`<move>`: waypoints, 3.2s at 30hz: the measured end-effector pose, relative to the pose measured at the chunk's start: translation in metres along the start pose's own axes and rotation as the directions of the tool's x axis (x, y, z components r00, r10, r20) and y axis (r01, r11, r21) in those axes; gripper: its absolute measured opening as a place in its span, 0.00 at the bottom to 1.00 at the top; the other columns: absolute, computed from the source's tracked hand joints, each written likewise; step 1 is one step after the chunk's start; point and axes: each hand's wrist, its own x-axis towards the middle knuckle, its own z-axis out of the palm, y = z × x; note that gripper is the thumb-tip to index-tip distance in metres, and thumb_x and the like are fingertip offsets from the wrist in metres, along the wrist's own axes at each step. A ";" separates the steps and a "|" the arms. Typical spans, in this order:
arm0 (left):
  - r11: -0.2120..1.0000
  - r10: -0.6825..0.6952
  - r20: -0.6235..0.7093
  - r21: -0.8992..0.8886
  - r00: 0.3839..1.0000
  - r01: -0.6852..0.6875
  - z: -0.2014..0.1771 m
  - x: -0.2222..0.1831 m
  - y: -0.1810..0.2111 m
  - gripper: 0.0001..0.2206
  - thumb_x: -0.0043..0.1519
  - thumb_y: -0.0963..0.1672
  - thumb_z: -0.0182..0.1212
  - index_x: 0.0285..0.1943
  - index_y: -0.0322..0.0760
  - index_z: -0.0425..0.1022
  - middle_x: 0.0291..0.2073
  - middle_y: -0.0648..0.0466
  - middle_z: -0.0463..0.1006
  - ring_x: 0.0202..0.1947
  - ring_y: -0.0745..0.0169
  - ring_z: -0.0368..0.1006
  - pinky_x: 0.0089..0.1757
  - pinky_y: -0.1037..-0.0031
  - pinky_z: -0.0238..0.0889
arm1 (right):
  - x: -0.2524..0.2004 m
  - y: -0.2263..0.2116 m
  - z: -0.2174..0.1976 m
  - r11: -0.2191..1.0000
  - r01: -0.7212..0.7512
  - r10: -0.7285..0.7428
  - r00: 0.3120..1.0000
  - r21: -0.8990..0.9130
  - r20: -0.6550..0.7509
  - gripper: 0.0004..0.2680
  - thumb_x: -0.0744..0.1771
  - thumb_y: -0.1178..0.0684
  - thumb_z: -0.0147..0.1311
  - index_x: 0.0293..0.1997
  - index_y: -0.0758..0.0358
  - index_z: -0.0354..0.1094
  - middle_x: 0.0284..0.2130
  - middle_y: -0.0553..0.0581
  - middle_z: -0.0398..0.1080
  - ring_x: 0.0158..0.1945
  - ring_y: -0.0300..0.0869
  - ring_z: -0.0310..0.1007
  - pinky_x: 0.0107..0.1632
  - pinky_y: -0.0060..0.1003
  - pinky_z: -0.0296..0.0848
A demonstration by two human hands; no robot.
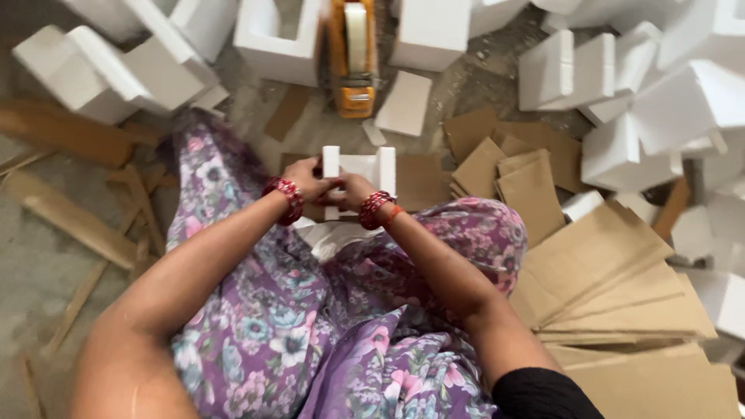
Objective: The person assembles small cardboard boxes by inserting white foam inserts and sealing them with tape. The person repeatedly picks up foam pieces, places them into the box, and uses a tape dispenser to seal the box.
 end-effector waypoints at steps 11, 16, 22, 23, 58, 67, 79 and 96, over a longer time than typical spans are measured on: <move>0.985 -0.170 0.035 0.023 0.985 0.170 -0.006 -0.009 0.028 0.27 0.55 0.52 0.71 0.60 0.38 0.76 0.48 0.42 0.82 0.48 0.45 0.79 0.52 0.62 0.70 | -0.056 0.175 -0.146 0.575 -0.656 0.617 0.740 -0.489 -0.266 0.11 0.65 0.46 0.64 0.44 0.60 0.80 0.38 0.58 0.80 0.37 0.46 0.79 0.43 0.43 0.79; 0.990 -0.104 0.005 0.096 0.995 0.103 0.000 -0.016 0.019 0.26 0.56 0.52 0.71 0.60 0.40 0.76 0.48 0.41 0.82 0.50 0.43 0.77 0.53 0.60 0.68 | -0.061 0.212 -0.106 0.641 -0.694 0.648 0.718 -0.327 -0.254 0.11 0.65 0.47 0.65 0.46 0.61 0.79 0.40 0.60 0.78 0.37 0.46 0.77 0.39 0.42 0.77; 0.985 -0.171 0.043 0.007 0.984 0.170 -0.008 -0.012 0.031 0.26 0.55 0.51 0.70 0.61 0.39 0.74 0.46 0.43 0.82 0.46 0.46 0.81 0.51 0.62 0.72 | -0.060 0.159 -0.147 0.749 -0.653 0.654 0.703 0.111 -0.279 0.13 0.64 0.48 0.67 0.48 0.63 0.79 0.42 0.63 0.77 0.36 0.46 0.73 0.36 0.42 0.75; 0.983 -0.185 0.058 -0.004 0.981 0.185 -0.006 -0.013 0.031 0.25 0.56 0.51 0.69 0.60 0.39 0.75 0.45 0.43 0.83 0.45 0.47 0.82 0.51 0.62 0.73 | -0.055 0.146 -0.142 0.755 -0.575 0.649 0.723 0.315 -0.237 0.13 0.64 0.48 0.67 0.49 0.63 0.78 0.42 0.63 0.76 0.36 0.46 0.73 0.35 0.42 0.75; 0.462 0.753 0.195 0.524 0.629 -0.715 -0.034 -0.042 0.048 0.08 0.63 0.43 0.61 0.49 0.44 0.71 0.39 0.53 0.74 0.37 0.52 0.75 0.37 0.62 0.71 | -0.038 -0.012 -0.069 0.976 -0.168 0.124 0.953 -0.140 -0.278 0.20 0.61 0.55 0.63 0.58 0.45 0.67 0.39 0.61 0.78 0.44 0.57 0.78 0.48 0.50 0.77; 0.190 0.514 0.736 0.403 0.440 -0.895 -0.012 -0.094 0.063 0.25 0.54 0.52 0.62 0.62 0.54 0.65 0.60 0.53 0.66 0.63 0.52 0.61 0.60 0.52 0.54 | -0.041 -0.013 -0.066 0.969 -0.083 0.009 0.954 -0.234 -0.301 0.21 0.60 0.56 0.62 0.60 0.49 0.63 0.38 0.62 0.77 0.43 0.60 0.77 0.45 0.55 0.75; 0.052 0.762 0.309 0.847 0.569 -0.529 0.000 -0.093 0.048 0.36 0.64 0.55 0.59 0.83 0.69 0.49 0.81 0.52 0.45 0.79 0.48 0.42 0.72 0.43 0.27 | -0.034 -0.017 -0.069 0.977 -0.095 0.048 0.970 -0.191 -0.237 0.18 0.61 0.56 0.62 0.55 0.51 0.65 0.34 0.66 0.76 0.42 0.62 0.76 0.44 0.56 0.74; 0.395 0.402 0.379 0.749 0.833 -0.532 -0.021 -0.090 0.065 0.56 0.35 0.57 0.78 0.78 0.73 0.51 0.77 0.42 0.44 0.78 0.33 0.33 0.66 0.31 0.22 | 0.010 0.078 -0.098 0.802 -0.443 0.396 0.896 0.400 0.199 0.17 0.68 0.35 0.53 0.46 0.59 0.77 0.41 0.54 0.79 0.38 0.35 0.77 0.37 0.32 0.75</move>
